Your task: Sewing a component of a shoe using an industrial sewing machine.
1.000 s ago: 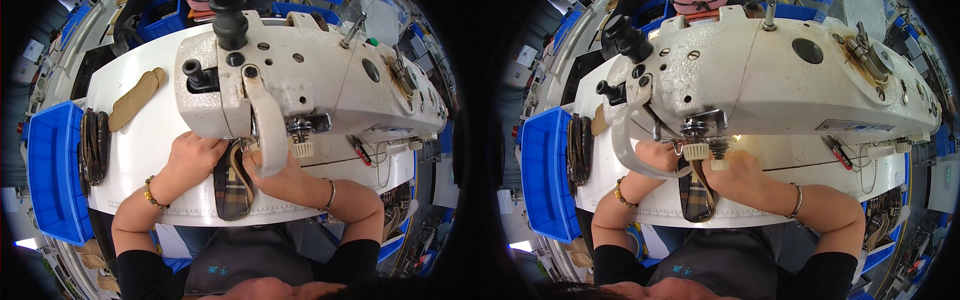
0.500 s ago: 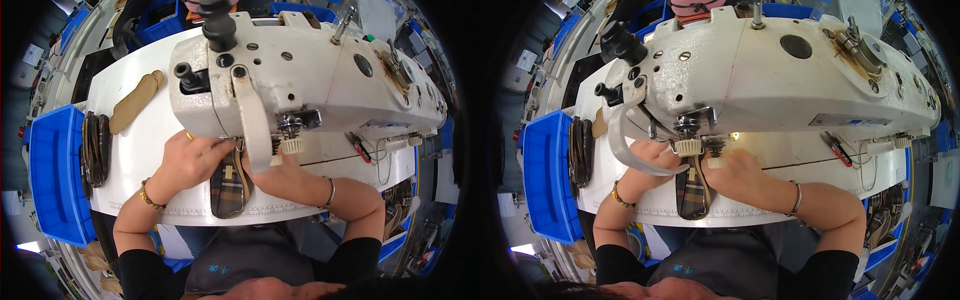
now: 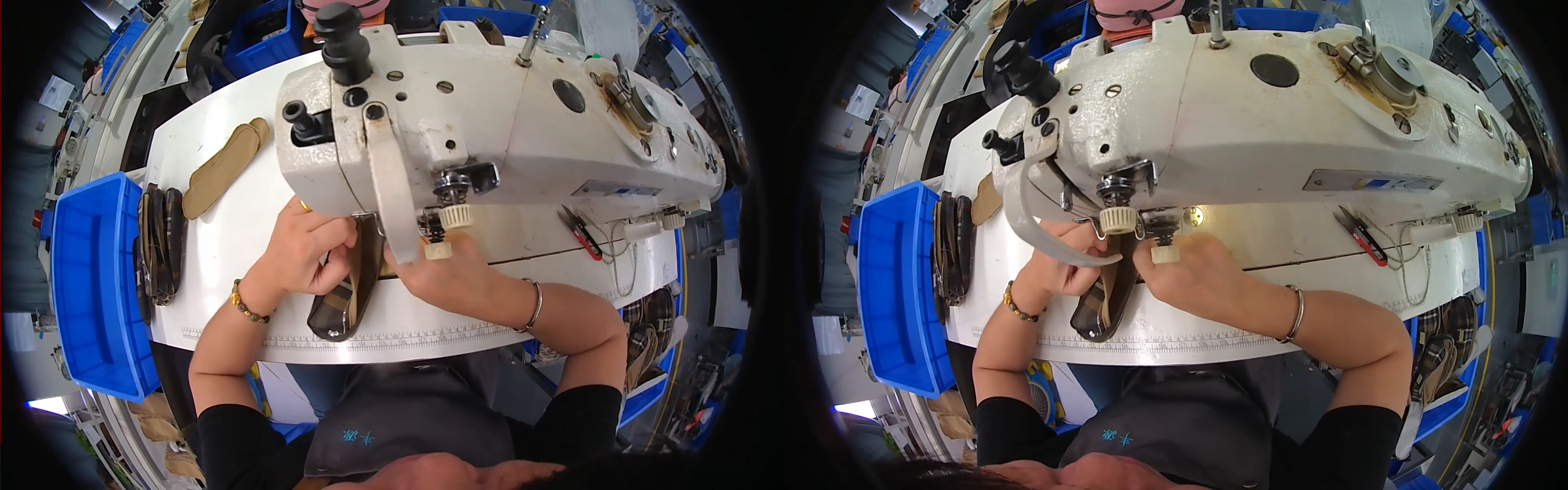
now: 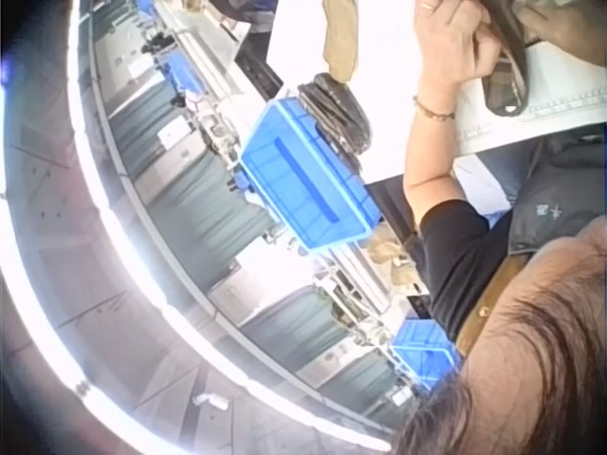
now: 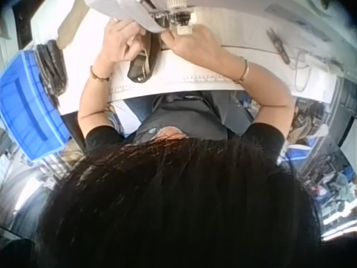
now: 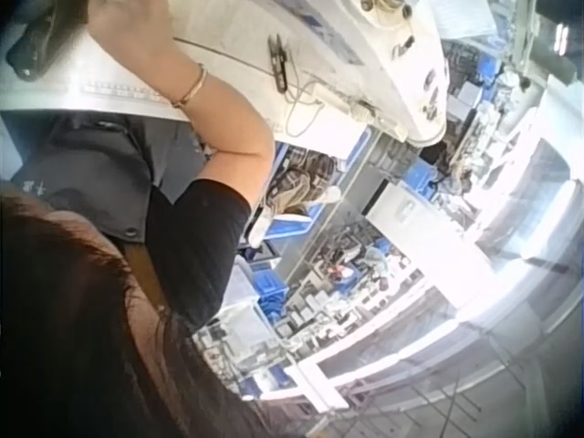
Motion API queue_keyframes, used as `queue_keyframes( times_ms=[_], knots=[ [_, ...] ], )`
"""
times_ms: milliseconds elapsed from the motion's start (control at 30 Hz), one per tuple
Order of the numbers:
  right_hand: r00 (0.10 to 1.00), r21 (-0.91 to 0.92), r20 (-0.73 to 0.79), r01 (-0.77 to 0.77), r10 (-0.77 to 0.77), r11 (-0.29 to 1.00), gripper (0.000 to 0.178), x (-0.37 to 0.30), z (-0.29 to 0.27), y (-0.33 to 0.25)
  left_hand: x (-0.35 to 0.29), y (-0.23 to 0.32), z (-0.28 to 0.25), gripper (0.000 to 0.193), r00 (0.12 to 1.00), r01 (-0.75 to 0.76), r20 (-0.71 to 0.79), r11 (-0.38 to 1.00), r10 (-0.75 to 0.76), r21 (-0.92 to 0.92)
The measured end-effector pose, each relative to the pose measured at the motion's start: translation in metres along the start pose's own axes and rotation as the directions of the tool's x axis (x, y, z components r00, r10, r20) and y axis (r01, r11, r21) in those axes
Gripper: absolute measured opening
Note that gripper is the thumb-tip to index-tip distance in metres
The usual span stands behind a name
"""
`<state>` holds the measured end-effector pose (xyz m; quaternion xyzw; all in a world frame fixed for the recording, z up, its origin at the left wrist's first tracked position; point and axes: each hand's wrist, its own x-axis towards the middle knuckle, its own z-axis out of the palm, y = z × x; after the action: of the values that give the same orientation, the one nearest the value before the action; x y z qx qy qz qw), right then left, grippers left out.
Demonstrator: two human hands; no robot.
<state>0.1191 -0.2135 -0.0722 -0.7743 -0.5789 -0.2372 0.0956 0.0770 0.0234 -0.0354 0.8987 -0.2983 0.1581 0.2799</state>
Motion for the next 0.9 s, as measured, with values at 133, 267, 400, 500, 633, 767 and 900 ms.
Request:
queue_keyframes(
  times_ms=[133, 267, 400, 500, 633, 767, 900],
  knots=[
    [0.999, 0.023, -0.017, 0.032, -0.032, 0.999, 0.042, 0.0, 0.0, -0.004, -0.003, 0.006, 0.009, 0.012, 0.999, 0.036, -0.019, 0.999, -0.036, 0.0],
    [0.996, 0.059, 0.042, 0.077, -0.08, 0.995, 0.042, -0.002, 0.008, -0.007, -0.007, 0.006, 0.019, 0.018, 0.981, 0.194, -0.03, 0.98, -0.194, 0.031],
    [0.997, 0.054, 0.039, 0.069, -0.071, 0.996, 0.042, -0.003, 0.007, -0.007, 0.001, 0.012, 0.018, 0.024, 0.998, 0.062, -0.031, 0.972, -0.057, 0.227],
    [0.998, 0.009, 0.026, 0.061, -0.061, 0.998, 0.043, -0.001, 0.002, -0.008, 0.002, 0.019, 0.018, 0.024, 0.971, 0.202, 0.082, 0.954, -0.224, 0.22],
    [0.998, 0.053, 0.064, 0.026, -0.029, 0.998, 0.045, -0.003, 0.002, -0.009, 0.005, 0.026, 0.015, 0.026, 0.955, 0.256, 0.111, 0.952, -0.277, 0.17],
    [0.999, 0.097, -0.042, 0.026, -0.022, 0.995, 0.036, -0.004, 0.004, -0.007, 0.005, 0.027, 0.018, 0.026, 0.952, 0.235, 0.128, 0.932, -0.278, 0.277],
    [1.0, 0.118, 0.017, -0.013, 0.011, 0.993, 0.039, -0.006, 0.007, -0.008, 0.006, 0.026, 0.018, 0.023, 0.962, 0.175, 0.15, 0.94, -0.226, 0.294]
  ],
)
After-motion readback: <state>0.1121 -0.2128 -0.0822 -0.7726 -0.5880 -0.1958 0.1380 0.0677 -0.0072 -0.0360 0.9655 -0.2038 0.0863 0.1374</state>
